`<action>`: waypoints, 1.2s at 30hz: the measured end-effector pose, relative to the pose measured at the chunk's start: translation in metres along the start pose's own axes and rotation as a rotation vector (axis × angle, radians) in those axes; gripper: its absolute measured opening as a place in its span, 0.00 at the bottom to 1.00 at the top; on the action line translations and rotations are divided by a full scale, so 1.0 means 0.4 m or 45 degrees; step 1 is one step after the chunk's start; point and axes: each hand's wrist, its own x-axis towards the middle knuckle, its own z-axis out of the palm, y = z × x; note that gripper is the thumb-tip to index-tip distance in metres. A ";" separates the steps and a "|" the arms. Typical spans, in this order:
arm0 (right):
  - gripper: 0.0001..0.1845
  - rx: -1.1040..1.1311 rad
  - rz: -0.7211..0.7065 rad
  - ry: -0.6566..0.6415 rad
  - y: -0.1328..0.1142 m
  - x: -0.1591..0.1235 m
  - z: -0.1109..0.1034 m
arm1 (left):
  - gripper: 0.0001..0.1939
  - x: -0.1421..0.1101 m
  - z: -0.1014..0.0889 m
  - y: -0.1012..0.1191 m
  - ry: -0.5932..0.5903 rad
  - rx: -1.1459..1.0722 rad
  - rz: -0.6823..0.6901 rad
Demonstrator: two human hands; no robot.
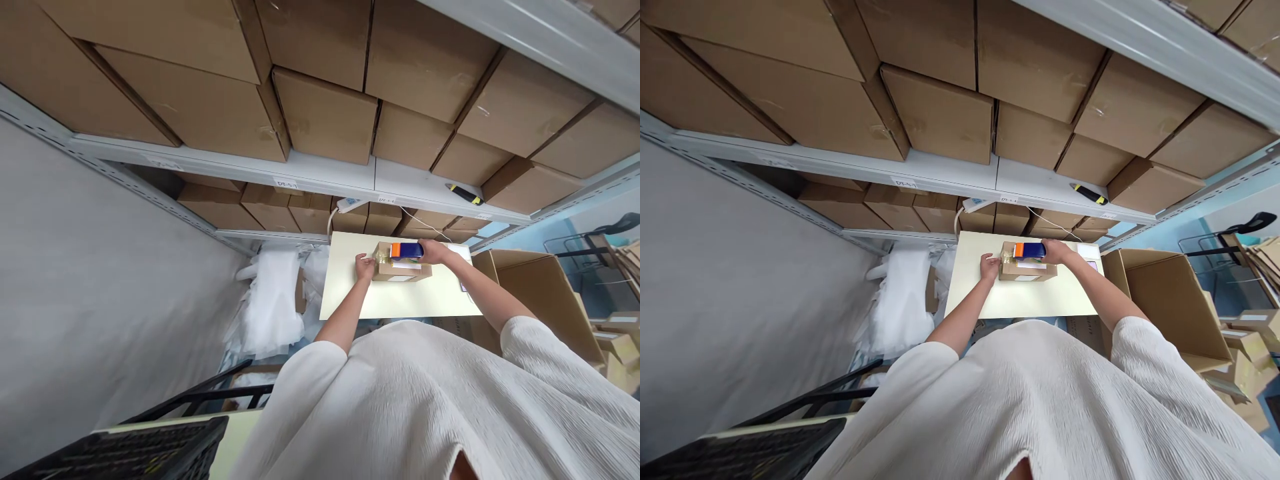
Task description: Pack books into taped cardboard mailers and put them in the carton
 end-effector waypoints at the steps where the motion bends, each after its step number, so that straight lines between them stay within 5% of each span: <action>1: 0.24 0.007 -0.001 -0.001 -0.001 0.000 0.002 | 0.23 0.001 0.002 -0.005 -0.003 0.039 0.001; 7: 0.22 0.034 -0.014 0.015 0.005 0.004 0.013 | 0.17 0.014 -0.022 -0.005 -0.020 0.242 0.089; 11: 0.21 0.049 -0.021 0.022 0.009 0.006 0.021 | 0.15 0.002 -0.026 0.007 -0.202 0.188 0.170; 14: 0.20 0.080 -0.038 0.031 0.012 0.007 0.026 | 0.19 -0.015 -0.027 0.026 -0.335 0.239 0.177; 17: 0.20 0.128 -0.092 0.052 0.016 0.007 0.031 | 0.23 -0.033 -0.031 0.061 -0.394 0.353 0.385; 20: 0.21 0.175 -0.167 0.081 0.021 0.007 0.034 | 0.34 -0.047 -0.026 0.100 -0.532 0.447 0.644; 24: 0.21 0.156 -0.185 0.059 0.029 0.008 0.033 | 0.50 -0.055 -0.018 0.127 -0.742 0.723 0.778; 36: 0.25 0.145 -0.217 -0.042 0.062 -0.012 0.022 | 0.53 -0.047 -0.020 0.144 -0.850 1.077 0.774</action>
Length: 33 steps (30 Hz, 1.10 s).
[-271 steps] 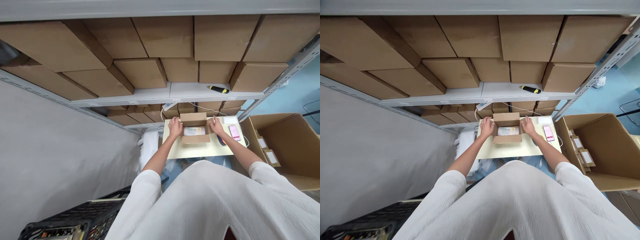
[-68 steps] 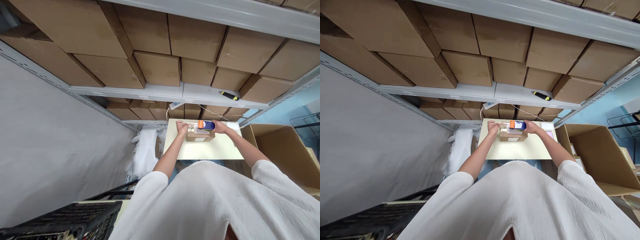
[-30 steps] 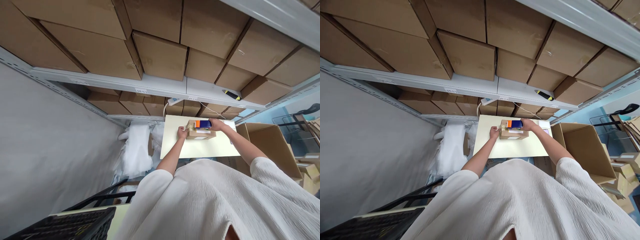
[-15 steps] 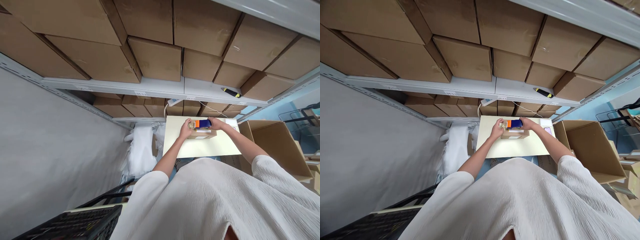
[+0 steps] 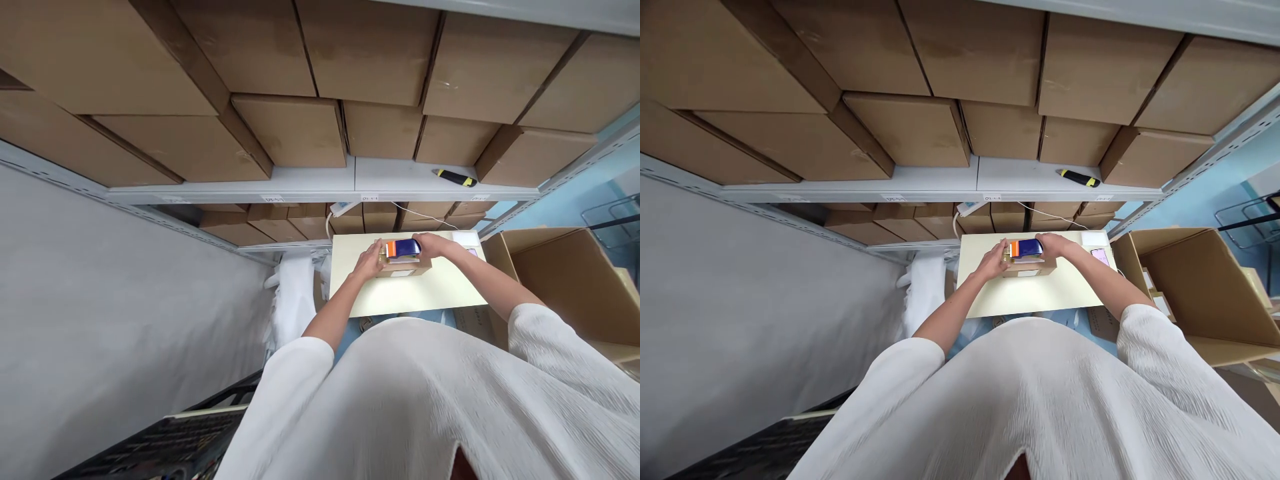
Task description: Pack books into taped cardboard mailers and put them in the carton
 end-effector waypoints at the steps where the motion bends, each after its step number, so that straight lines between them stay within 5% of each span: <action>1: 0.25 0.003 0.002 -0.004 0.010 -0.005 0.001 | 0.52 0.000 0.000 0.004 -0.006 -0.018 -0.013; 9: 0.23 0.011 -0.015 0.058 0.224 -0.096 0.005 | 0.49 -0.014 -0.020 0.020 0.100 -0.285 -0.295; 15: 0.22 0.076 0.082 0.047 0.384 -0.171 0.055 | 0.49 -0.010 -0.027 0.020 -0.026 0.195 -0.151; 22: 0.20 0.122 0.149 0.033 0.548 -0.212 0.127 | 0.49 -0.002 -0.027 0.021 -0.059 0.308 -0.173; 27: 0.21 0.127 0.166 0.031 0.556 -0.186 0.184 | 0.49 0.002 -0.029 0.027 -0.106 0.256 -0.226; 33: 0.27 0.012 0.232 -0.078 0.470 -0.123 0.210 | 0.51 0.002 -0.023 0.035 -0.089 0.226 -0.231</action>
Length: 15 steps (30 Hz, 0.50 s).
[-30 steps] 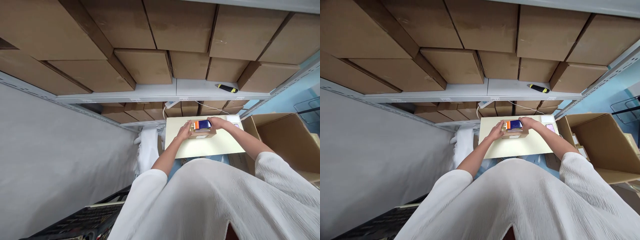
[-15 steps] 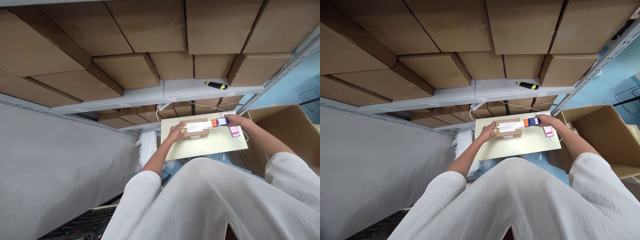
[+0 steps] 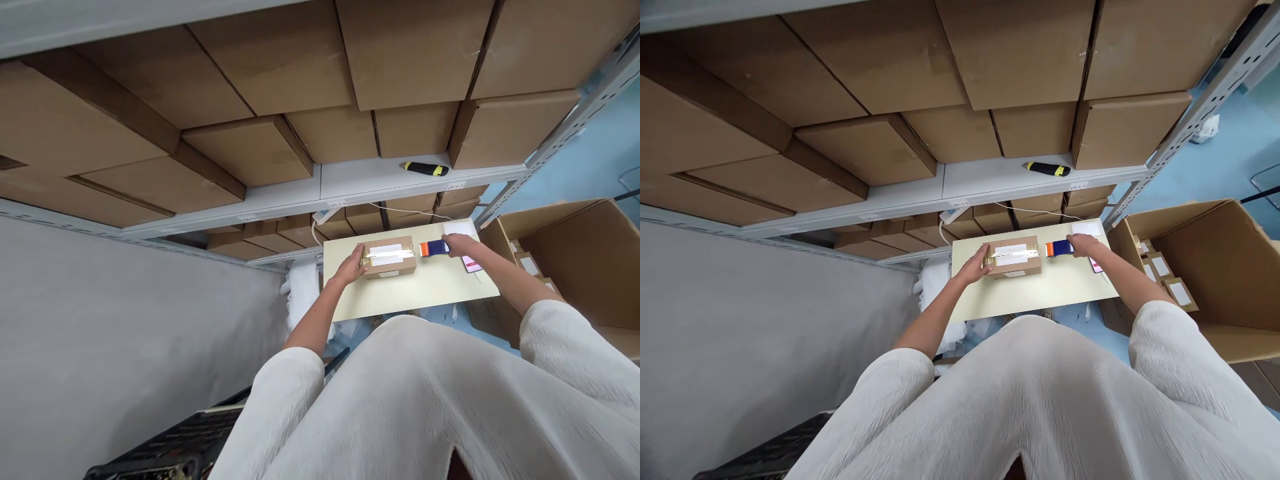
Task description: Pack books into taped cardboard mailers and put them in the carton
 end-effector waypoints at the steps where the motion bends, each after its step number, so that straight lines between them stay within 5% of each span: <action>1: 0.28 -0.013 -0.006 0.004 -0.019 0.009 -0.002 | 0.51 0.000 0.001 0.001 0.003 0.019 0.005; 8: 0.30 -0.112 -0.051 0.069 -0.105 0.040 -0.025 | 0.51 0.001 0.007 0.010 -0.003 0.047 0.033; 15: 0.34 -0.133 0.058 0.055 -0.177 0.030 0.018 | 0.51 -0.008 0.015 0.017 0.048 -0.050 0.025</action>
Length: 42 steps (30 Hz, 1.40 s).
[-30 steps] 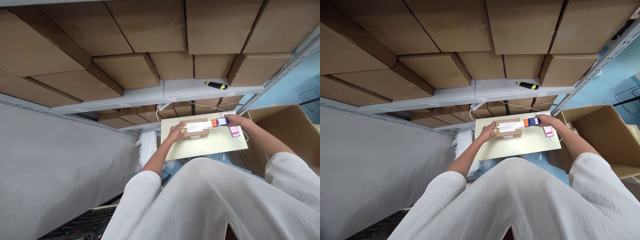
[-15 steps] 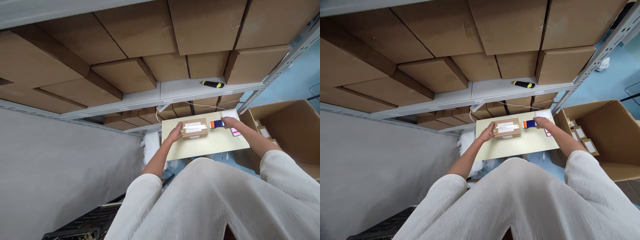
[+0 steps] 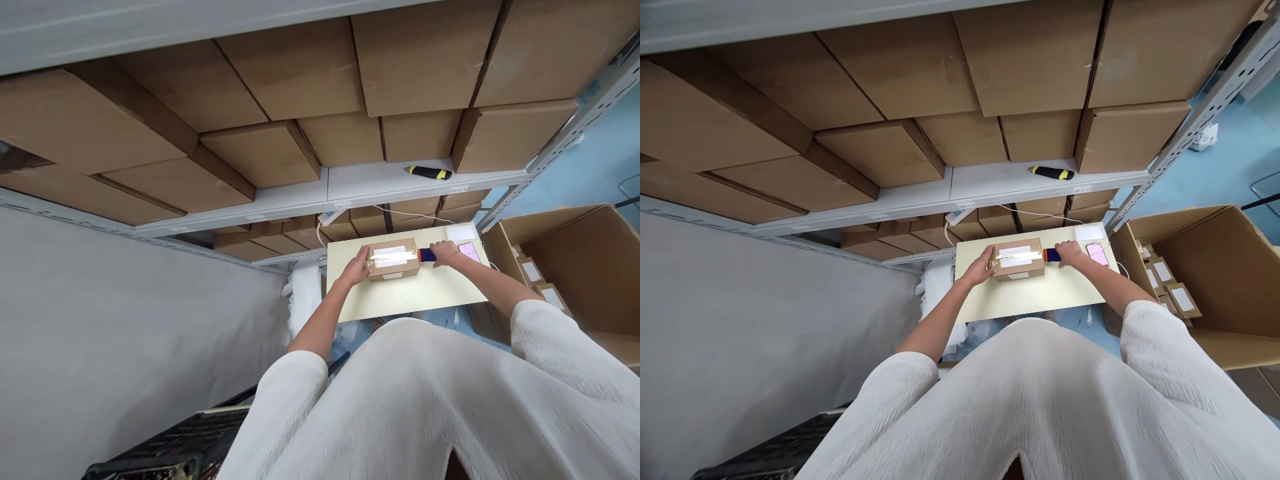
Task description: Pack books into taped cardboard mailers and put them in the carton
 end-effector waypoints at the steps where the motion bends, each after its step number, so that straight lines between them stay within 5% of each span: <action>1: 0.35 0.049 0.044 -0.015 0.002 -0.004 0.005 | 0.51 -0.002 0.001 0.001 0.005 0.003 0.001; 7: 0.35 0.374 0.317 0.137 0.097 -0.071 -0.011 | 0.50 -0.009 0.003 -0.002 -0.022 0.064 0.016; 11: 0.29 0.494 0.198 0.413 0.116 -0.135 -0.069 | 0.51 -0.013 -0.001 -0.006 -0.174 0.271 0.050; 18: 0.28 0.403 -0.332 0.948 -0.030 -0.105 -0.279 | 0.46 -0.026 0.002 -0.009 -0.178 0.355 0.105; 26: 0.30 0.273 -0.409 1.114 -0.177 0.118 -0.510 | 0.41 -0.050 0.005 0.006 -0.181 0.343 0.086; 34: 0.30 0.233 -0.244 1.109 -0.204 0.237 -0.532 | 0.39 -0.063 0.008 0.031 -0.248 0.393 0.042; 42: 0.32 0.184 -0.119 1.281 -0.207 0.150 -0.468 | 0.40 -0.065 0.010 0.019 -0.233 0.485 0.103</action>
